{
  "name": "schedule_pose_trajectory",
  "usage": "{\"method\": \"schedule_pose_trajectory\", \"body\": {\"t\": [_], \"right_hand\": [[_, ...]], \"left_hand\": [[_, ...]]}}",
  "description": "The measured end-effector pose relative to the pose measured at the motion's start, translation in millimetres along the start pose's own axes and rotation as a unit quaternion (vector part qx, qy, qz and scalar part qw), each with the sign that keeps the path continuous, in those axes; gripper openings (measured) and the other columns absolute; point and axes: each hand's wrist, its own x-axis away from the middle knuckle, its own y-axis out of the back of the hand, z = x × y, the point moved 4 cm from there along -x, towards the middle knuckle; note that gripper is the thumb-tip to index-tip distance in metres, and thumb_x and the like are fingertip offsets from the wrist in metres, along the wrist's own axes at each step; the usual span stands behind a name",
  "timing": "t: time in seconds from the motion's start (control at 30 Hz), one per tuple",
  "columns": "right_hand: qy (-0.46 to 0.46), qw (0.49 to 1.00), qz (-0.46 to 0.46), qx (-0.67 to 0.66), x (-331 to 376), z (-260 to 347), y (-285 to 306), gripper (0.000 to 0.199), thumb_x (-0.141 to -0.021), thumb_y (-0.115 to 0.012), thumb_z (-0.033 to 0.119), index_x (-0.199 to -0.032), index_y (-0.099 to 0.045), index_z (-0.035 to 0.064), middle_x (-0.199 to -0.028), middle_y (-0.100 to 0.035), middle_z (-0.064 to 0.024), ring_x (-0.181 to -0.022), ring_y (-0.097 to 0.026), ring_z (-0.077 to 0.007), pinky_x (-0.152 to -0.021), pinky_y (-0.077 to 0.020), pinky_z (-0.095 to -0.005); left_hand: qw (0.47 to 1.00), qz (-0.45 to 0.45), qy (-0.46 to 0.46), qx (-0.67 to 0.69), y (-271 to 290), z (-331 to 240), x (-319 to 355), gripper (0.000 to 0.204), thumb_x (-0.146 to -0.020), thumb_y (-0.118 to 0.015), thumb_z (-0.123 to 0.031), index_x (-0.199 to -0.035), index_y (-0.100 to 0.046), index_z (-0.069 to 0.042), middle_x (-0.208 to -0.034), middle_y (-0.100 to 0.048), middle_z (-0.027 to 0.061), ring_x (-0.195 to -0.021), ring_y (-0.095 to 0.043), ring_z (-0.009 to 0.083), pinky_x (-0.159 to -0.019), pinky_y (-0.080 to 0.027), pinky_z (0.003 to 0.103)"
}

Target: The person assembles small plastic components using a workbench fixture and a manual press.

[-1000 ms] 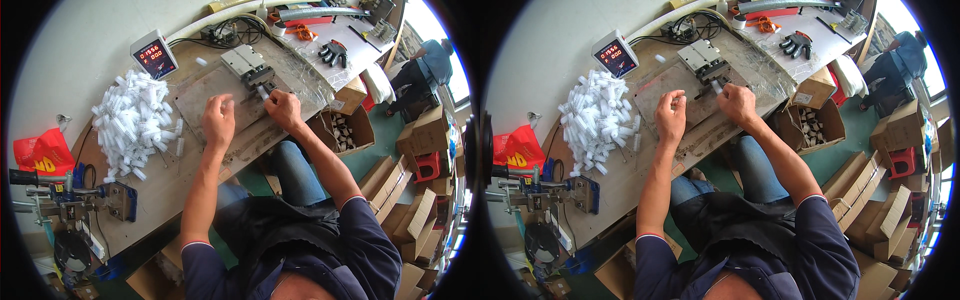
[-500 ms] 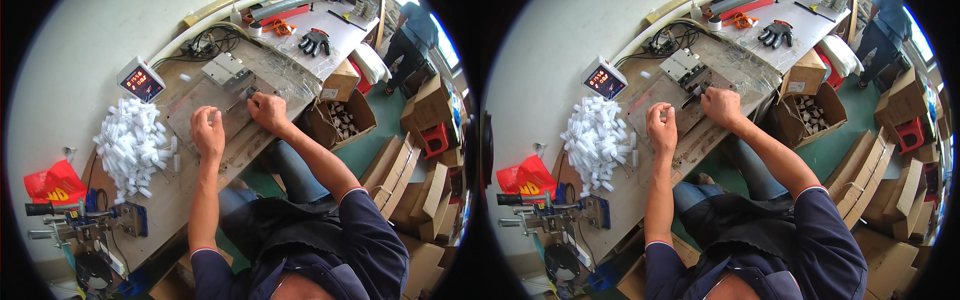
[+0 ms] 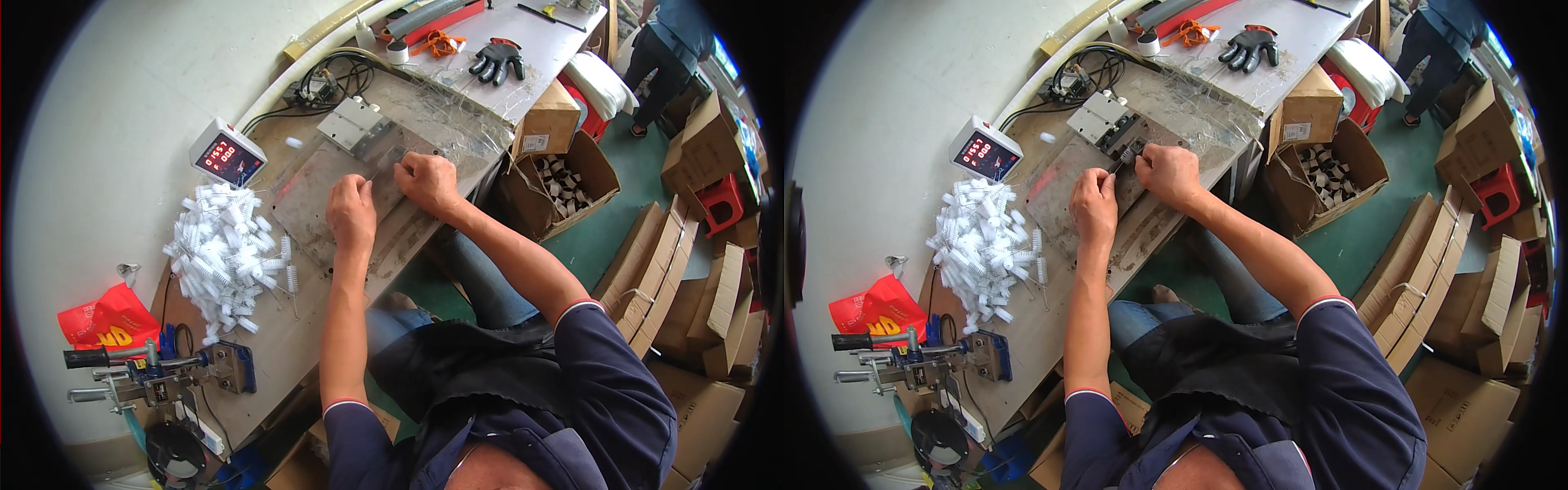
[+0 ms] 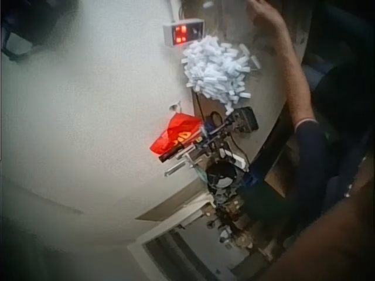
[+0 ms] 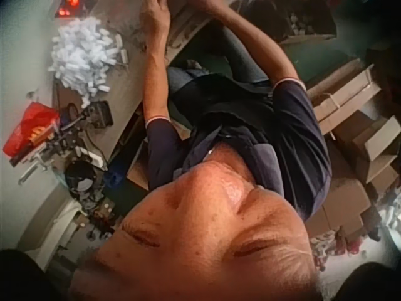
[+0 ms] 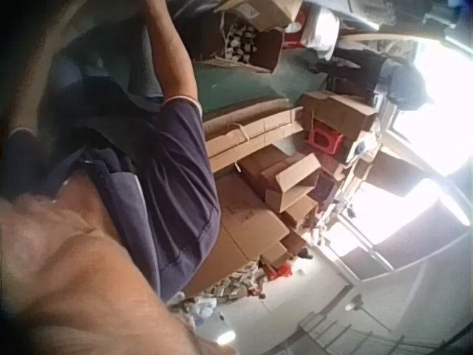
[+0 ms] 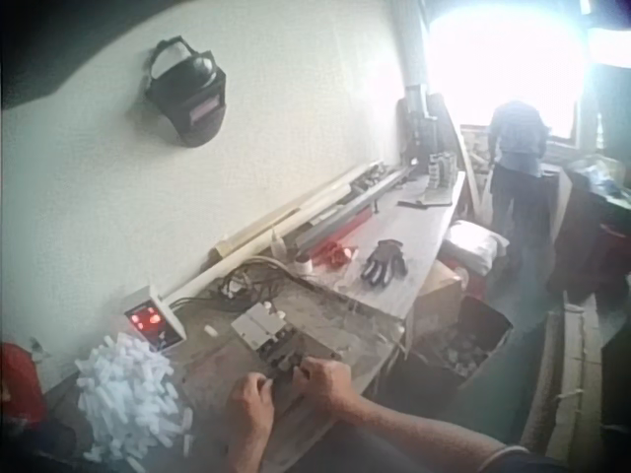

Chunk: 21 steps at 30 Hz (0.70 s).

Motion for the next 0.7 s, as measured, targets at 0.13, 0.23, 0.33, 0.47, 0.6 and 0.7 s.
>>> {"method": "schedule_pose_trajectory", "body": {"t": [0.13,0.23,0.33,0.47,0.6,0.7], "right_hand": [[-0.008,1.000,0.006,-0.018,-0.5,0.3,-0.1,0.027,-0.088,-0.068,0.032,-0.080,-0.069,0.0063,-0.073,-0.069,-0.0186,-0.074,-0.069,-0.0404,-0.068,-0.0542,-0.0497],[-0.027,0.997,0.003,-0.072,1.7,-5.0,1.3,0.026,-0.089,-0.068,0.031,-0.086,-0.072,0.0055,-0.074,-0.070,-0.0179,-0.074,-0.070,-0.0384,-0.069,-0.0546,-0.0473],[-0.045,0.984,-0.029,-0.170,0.6,-17.2,3.4,0.023,-0.090,-0.071,0.023,-0.090,-0.071,0.0004,-0.068,-0.067,-0.0129,-0.063,-0.066,-0.0206,-0.060,-0.0504,-0.0369],[-0.066,0.973,-0.018,-0.220,-2.0,-20.0,6.1,0.026,-0.095,-0.067,0.023,-0.095,-0.070,-0.0032,-0.067,-0.064,-0.0068,-0.063,-0.059,-0.0118,-0.058,-0.0469,-0.0315],[-0.117,0.930,0.068,-0.342,-1.7,-16.1,11.5,0.025,-0.098,-0.066,0.024,-0.096,-0.071,-0.0008,-0.067,-0.063,-0.0011,-0.059,-0.055,-0.0075,-0.053,-0.0430,-0.0259],[-0.138,0.901,0.119,-0.394,-1.1,-22.3,9.7,0.024,-0.098,-0.067,0.024,-0.097,-0.072,0.0007,-0.069,-0.064,-0.0001,-0.059,-0.055,-0.0057,-0.052,-0.0424,-0.0231]], "left_hand": [[1.000,0.003,-0.007,0.029,3.8,2.0,1.6,0.013,-0.090,-0.073,-0.008,-0.100,-0.064,-0.007,-0.093,-0.067,0.0087,-0.092,-0.064,0.0313,-0.079,-0.052,0.043],[0.999,-0.012,-0.042,-0.011,12.5,-1.6,11.0,0.015,-0.090,-0.072,-0.005,-0.104,-0.066,-0.007,-0.096,-0.066,0.0090,-0.092,-0.064,0.0306,-0.080,-0.053,0.042],[0.993,-0.039,-0.092,-0.061,24.6,-8.5,23.2,0.019,-0.090,-0.070,-0.002,-0.108,-0.067,-0.007,-0.098,-0.064,0.0083,-0.092,-0.063,0.0291,-0.080,-0.053,0.041],[0.987,-0.061,-0.128,-0.079,30.2,-15.1,24.4,0.022,-0.089,-0.071,0.000,-0.110,-0.068,-0.006,-0.098,-0.063,0.0077,-0.090,-0.062,0.0276,-0.079,-0.054,0.039],[0.975,-0.081,-0.198,-0.062,29.1,-26.5,26.1,0.025,-0.086,-0.073,0.003,-0.109,-0.069,-0.004,-0.097,-0.062,0.0089,-0.087,-0.063,0.0273,-0.073,-0.055,0.037],[0.969,-0.077,-0.226,-0.066,26.0,-29.4,28.1,0.026,-0.084,-0.073,0.005,-0.108,-0.069,-0.003,-0.097,-0.062,0.0097,-0.085,-0.063,0.0272,-0.071,-0.055,0.036]]}}
